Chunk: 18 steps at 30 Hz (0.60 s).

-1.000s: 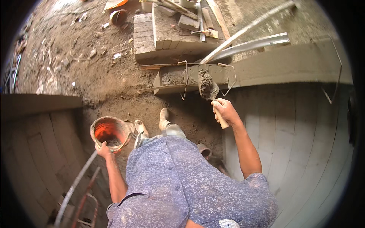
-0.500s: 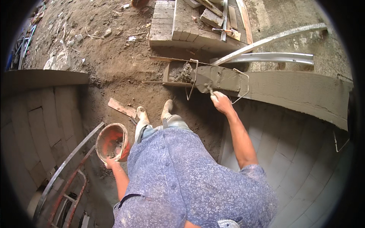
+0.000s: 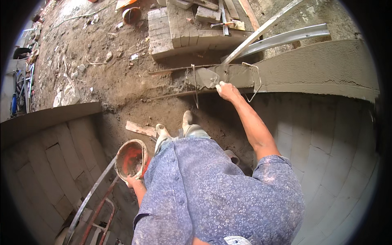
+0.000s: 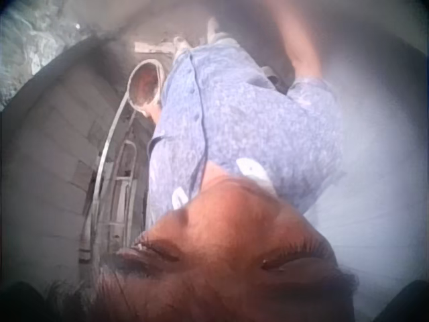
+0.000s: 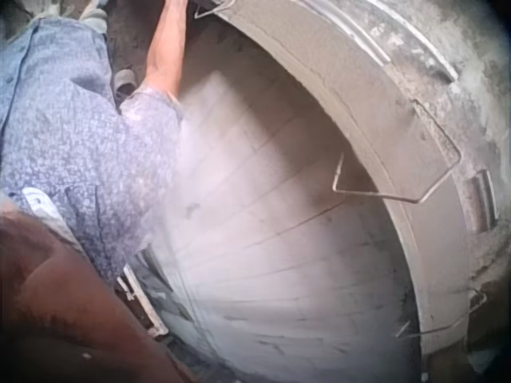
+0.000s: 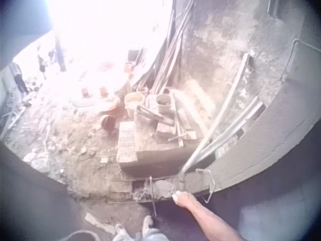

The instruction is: The person scoops cement from a bucket with a trowel and applies it to a wall surface, smoothing it with repeated strokes. The person repeatedly refills the trowel from the bucket and continues spreading the cement along the wall.

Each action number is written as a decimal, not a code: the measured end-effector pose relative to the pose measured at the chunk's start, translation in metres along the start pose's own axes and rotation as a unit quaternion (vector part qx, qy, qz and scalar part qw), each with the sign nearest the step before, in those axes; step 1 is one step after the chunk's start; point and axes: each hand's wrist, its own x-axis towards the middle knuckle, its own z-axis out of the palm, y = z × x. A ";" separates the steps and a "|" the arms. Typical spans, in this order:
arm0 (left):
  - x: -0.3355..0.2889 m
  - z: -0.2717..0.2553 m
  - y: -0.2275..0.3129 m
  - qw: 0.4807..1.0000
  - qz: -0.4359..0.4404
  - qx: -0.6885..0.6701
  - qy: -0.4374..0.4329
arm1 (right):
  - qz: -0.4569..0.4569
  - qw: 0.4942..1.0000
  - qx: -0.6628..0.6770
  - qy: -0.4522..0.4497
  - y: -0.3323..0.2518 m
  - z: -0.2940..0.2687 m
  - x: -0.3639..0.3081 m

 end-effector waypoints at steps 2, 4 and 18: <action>-0.024 -0.005 0.012 0.998 -0.010 -0.044 -0.038 | 0.052 0.992 0.081 -0.079 -0.024 -0.037 -0.015; -0.036 -0.007 0.024 0.996 -0.024 -0.064 -0.057 | 0.083 0.981 0.110 -0.135 -0.025 -0.059 -0.035; -0.069 0.046 0.076 0.958 0.052 -0.167 -0.226 | -0.185 0.965 -0.070 -0.173 -0.015 -0.043 0.013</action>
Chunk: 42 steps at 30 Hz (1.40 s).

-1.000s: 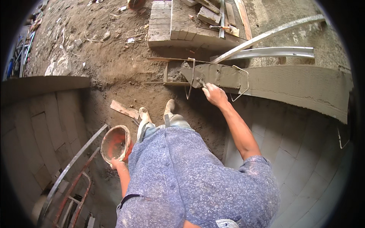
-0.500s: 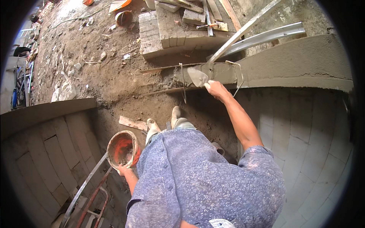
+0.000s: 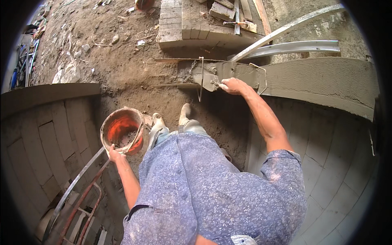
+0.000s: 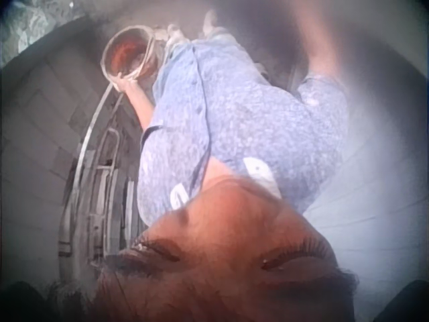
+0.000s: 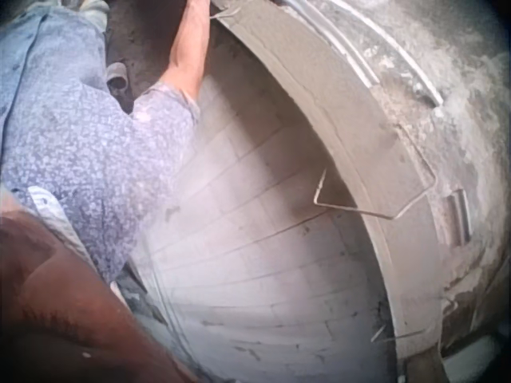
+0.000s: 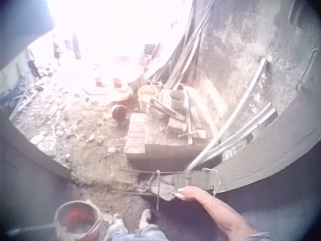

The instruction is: The person scoops cement from a bucket with a trowel and applies it to a wall surface, smoothing it with repeated strokes. The person repeatedly refills the trowel from the bucket and continues spreading the cement along the wall.

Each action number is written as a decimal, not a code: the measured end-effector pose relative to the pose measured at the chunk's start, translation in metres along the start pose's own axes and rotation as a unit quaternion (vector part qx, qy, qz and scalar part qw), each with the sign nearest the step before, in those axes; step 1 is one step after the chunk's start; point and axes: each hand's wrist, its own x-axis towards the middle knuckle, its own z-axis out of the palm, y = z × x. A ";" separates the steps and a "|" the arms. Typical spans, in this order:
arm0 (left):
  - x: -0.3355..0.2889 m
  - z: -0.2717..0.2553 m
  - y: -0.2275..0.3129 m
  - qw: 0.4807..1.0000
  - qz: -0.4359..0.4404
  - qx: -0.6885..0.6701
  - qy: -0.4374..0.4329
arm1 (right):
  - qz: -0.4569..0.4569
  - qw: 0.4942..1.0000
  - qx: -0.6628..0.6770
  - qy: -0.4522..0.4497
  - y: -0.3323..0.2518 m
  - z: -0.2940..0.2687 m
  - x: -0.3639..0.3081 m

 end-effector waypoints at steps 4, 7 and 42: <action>-0.015 0.025 0.016 0.996 0.060 -0.013 -0.068 | 0.014 0.998 -0.059 -0.003 0.021 -0.006 -0.009; -0.047 0.052 0.044 0.991 0.055 0.014 -0.124 | 0.056 0.998 0.003 0.028 0.056 0.019 -0.033; -0.067 0.072 0.168 0.820 0.104 0.104 -0.553 | 0.160 0.889 0.228 0.363 -0.239 0.109 -0.157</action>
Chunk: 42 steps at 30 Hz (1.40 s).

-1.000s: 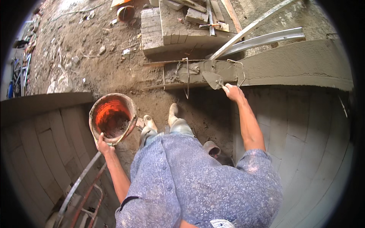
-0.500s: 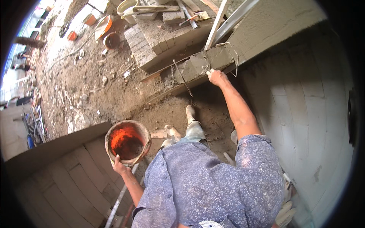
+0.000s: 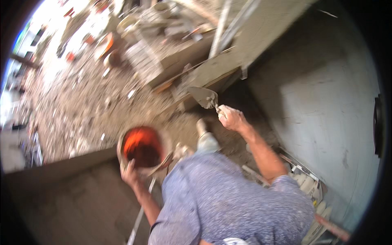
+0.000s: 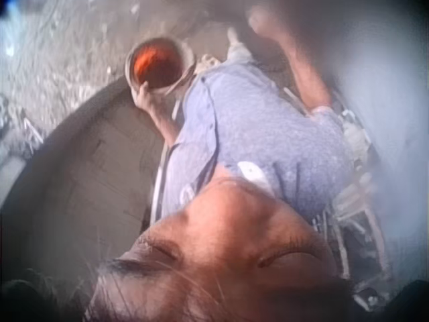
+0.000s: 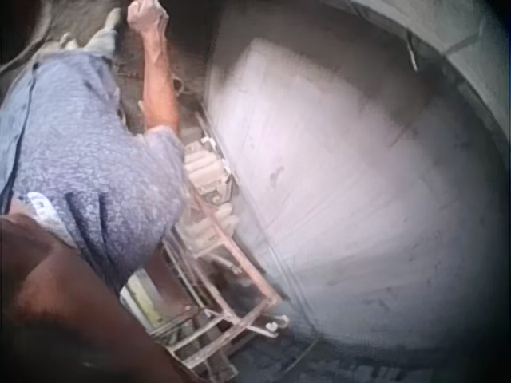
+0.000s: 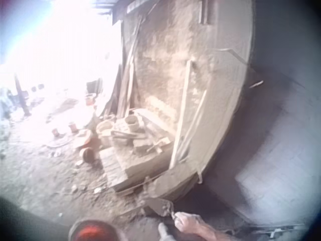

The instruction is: The person scoops cement from a bucket with a trowel and applies it to a wall surface, smoothing it with repeated strokes. The person repeatedly refills the trowel from the bucket and continues spreading the cement along the wall.

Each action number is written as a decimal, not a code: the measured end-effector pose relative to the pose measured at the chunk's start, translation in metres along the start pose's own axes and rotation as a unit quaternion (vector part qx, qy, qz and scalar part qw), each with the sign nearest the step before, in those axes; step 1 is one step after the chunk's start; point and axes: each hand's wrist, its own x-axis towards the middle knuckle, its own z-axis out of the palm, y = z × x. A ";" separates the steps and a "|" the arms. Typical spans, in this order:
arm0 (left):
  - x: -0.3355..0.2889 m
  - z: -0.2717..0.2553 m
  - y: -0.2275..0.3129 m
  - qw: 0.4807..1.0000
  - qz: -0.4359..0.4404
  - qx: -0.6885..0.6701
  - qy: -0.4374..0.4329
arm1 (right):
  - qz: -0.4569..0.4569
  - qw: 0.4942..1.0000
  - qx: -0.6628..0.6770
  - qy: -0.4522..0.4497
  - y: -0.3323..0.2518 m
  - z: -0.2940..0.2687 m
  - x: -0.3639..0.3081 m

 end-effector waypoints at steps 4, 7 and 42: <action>0.001 0.038 0.054 0.989 0.085 0.091 -0.081 | -0.265 0.943 -0.122 -0.162 -0.139 0.055 0.029; -0.003 0.048 0.089 0.977 0.090 0.095 -0.169 | -0.211 0.951 -0.189 -0.121 -0.187 0.120 0.054; -0.014 0.001 -0.008 0.992 0.064 -0.112 0.014 | 0.098 0.796 0.498 -0.330 -0.178 0.022 -0.031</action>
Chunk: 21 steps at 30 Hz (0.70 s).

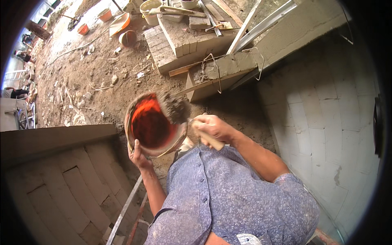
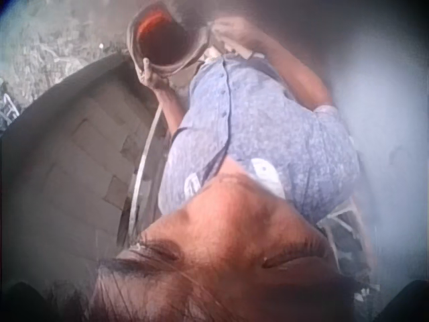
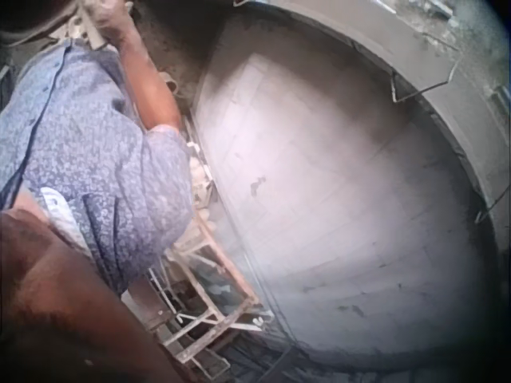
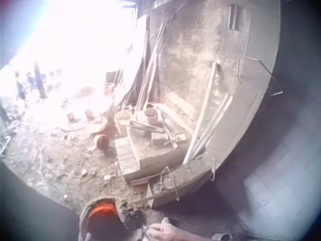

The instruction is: The person scoops cement from a bucket with a trowel and applies it to a wall surface, smoothing it with repeated strokes. The person repeatedly refills the trowel from the bucket and continues spreading the cement along the wall.

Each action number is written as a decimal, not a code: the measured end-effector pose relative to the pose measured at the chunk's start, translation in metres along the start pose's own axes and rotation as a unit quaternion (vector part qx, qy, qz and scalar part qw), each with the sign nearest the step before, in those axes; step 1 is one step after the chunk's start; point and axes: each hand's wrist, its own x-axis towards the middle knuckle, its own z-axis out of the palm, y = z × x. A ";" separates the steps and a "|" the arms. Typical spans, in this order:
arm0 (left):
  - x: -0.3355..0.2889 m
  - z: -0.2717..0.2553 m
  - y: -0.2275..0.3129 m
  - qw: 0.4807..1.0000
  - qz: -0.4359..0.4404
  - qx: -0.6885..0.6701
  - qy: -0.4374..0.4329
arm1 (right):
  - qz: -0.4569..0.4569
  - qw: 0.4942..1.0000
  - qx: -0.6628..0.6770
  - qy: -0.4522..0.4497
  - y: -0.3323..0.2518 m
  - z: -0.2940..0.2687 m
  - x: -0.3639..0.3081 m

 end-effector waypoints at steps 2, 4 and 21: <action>-0.006 -0.025 -0.012 0.999 -0.011 0.010 0.042 | -0.019 0.996 -0.025 0.089 -0.012 -0.018 -0.007; -0.010 -0.060 -0.031 0.996 -0.031 0.035 0.075 | -0.069 0.975 -0.094 0.192 -0.005 -0.042 0.007; 0.036 -0.180 -0.039 0.896 -0.030 0.113 0.429 | -0.100 0.836 -0.338 0.420 0.135 -0.182 0.139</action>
